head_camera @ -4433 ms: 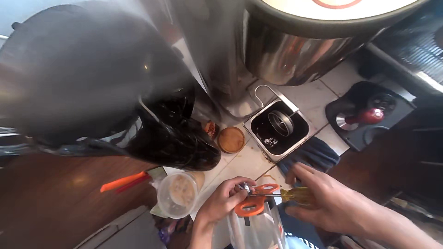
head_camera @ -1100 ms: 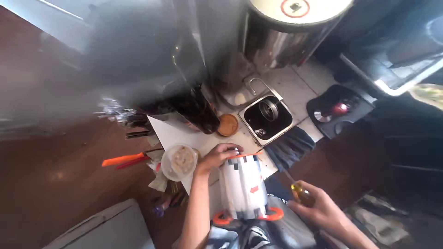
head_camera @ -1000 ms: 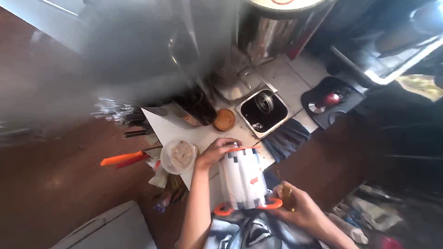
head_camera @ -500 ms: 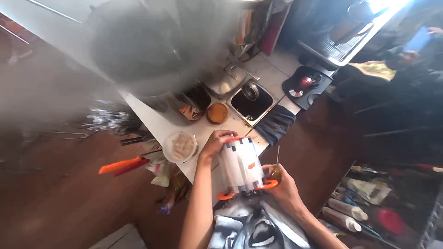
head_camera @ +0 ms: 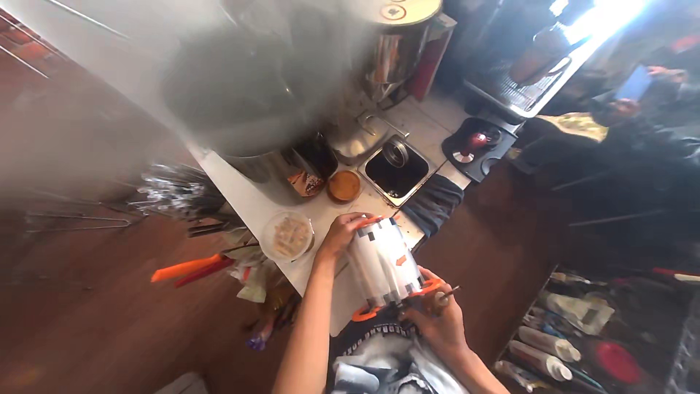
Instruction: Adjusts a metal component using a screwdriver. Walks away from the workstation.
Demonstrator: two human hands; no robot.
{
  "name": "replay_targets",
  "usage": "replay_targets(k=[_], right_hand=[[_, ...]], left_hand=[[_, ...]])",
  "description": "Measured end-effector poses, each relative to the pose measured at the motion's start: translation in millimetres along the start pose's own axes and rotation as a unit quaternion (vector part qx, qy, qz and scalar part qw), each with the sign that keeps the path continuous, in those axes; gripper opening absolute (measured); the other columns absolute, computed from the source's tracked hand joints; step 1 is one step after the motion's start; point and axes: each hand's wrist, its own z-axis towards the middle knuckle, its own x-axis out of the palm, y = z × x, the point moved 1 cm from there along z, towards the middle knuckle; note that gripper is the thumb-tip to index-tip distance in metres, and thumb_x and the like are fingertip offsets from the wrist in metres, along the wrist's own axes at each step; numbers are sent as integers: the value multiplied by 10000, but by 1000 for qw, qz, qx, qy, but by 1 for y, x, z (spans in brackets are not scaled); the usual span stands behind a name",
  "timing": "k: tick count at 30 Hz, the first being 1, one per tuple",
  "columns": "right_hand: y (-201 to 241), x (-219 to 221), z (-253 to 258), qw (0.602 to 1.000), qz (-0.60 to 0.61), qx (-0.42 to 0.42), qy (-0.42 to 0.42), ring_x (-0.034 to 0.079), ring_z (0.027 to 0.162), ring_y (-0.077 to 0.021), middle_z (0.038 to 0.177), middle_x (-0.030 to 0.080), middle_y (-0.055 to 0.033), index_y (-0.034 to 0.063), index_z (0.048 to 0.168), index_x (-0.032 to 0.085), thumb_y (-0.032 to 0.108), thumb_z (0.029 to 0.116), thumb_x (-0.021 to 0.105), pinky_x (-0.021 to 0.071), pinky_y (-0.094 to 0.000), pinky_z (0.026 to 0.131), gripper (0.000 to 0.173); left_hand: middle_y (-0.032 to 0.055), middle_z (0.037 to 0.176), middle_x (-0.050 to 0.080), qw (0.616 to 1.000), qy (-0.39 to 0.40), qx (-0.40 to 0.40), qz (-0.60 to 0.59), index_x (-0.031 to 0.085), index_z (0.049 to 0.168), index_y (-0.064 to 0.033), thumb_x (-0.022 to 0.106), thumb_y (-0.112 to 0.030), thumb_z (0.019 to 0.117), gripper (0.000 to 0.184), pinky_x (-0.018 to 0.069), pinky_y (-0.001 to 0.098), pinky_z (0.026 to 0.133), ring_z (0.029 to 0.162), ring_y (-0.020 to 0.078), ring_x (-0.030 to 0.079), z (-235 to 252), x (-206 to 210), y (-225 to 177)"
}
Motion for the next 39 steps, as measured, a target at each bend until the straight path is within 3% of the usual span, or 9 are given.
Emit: replay_targets(k=[4, 9, 15, 21, 26, 30, 32, 35, 39], right_hand=[[5, 14, 6, 997, -9, 36, -63, 718, 990, -119, 1174, 709, -127, -95, 1298, 533, 98, 635, 881, 620, -289, 872, 774], [8, 14, 5, 998, -29, 7, -62, 719, 1001, -121, 1143, 722, -110, -55, 1214, 591, 153, 577, 944, 623, -283, 876, 758], [-1, -16, 22, 991, -90, -84, 50, 701, 985, -72, 1052, 734, -79, 23, 1147, 653, 427, 588, 974, 596, -241, 889, 761], [-5, -52, 67, 968, -59, -106, 219, 716, 959, -75, 1046, 748, -60, 52, 1109, 691, 383, 698, 945, 613, -255, 854, 586], [-9, -59, 91, 946, -38, -115, 301, 714, 1024, -104, 1143, 740, -84, 43, 1135, 716, 326, 778, 906, 610, -267, 886, 494], [-1, -61, 81, 944, -51, -62, 321, 715, 1038, -138, 1353, 644, -136, 63, 956, 648, 410, 742, 918, 631, -293, 794, 490], [0, -58, 70, 950, -57, -50, 303, 714, 1037, -140, 1409, 602, -155, 46, 1086, 637, 441, 721, 924, 630, -298, 782, 610], [-1, -45, 51, 968, -50, -37, 244, 685, 1109, -123, 1374, 622, -146, 10, 1397, 527, 416, 713, 933, 609, -293, 907, 893], [-9, -36, 41, 978, -31, -37, 201, 699, 1079, -113, 1277, 682, -112, 25, 1428, 487, 408, 694, 945, 612, -299, 924, 947]], left_hand=[[18, 1052, 713, 999, 15, -8, -28, 698, 1163, -66, 422, -202, 1068, 322, 531, 281, 858, 933, 54, 640, -4, -2, 3], [-9, 1013, 710, 999, 38, -22, -31, 700, 1144, -86, 419, -171, 1050, 308, 525, 236, 812, 887, 26, 630, -13, -6, -13], [6, 940, 696, 997, 52, -37, -50, 697, 1093, -59, 432, -164, 1029, 292, 528, 245, 777, 831, 47, 629, -15, -13, -11], [5, 943, 691, 997, 22, -48, -52, 702, 1080, -59, 430, -157, 1029, 294, 516, 227, 751, 816, 37, 617, -24, -9, -13], [8, 915, 697, 997, 6, -42, -67, 720, 1039, -71, 488, -197, 1002, 267, 531, 265, 744, 809, 62, 632, -16, -11, 3], [16, 866, 685, 997, -17, -46, -63, 716, 1030, -62, 510, -208, 988, 255, 519, 267, 691, 759, 70, 619, -19, -9, 5], [11, 863, 686, 997, -21, -46, -61, 716, 1028, -66, 517, -197, 980, 243, 528, 263, 695, 760, 67, 626, -18, -10, 5], [26, 939, 702, 996, -57, -41, -51, 715, 1060, -62, 516, -171, 974, 242, 535, 292, 752, 834, 90, 640, -20, -8, 4], [108, 1227, 674, 966, -249, 44, 42, 635, 1297, -56, 417, -269, 1068, 380, 526, 424, 911, 1090, 202, 640, -34, 6, 4]])
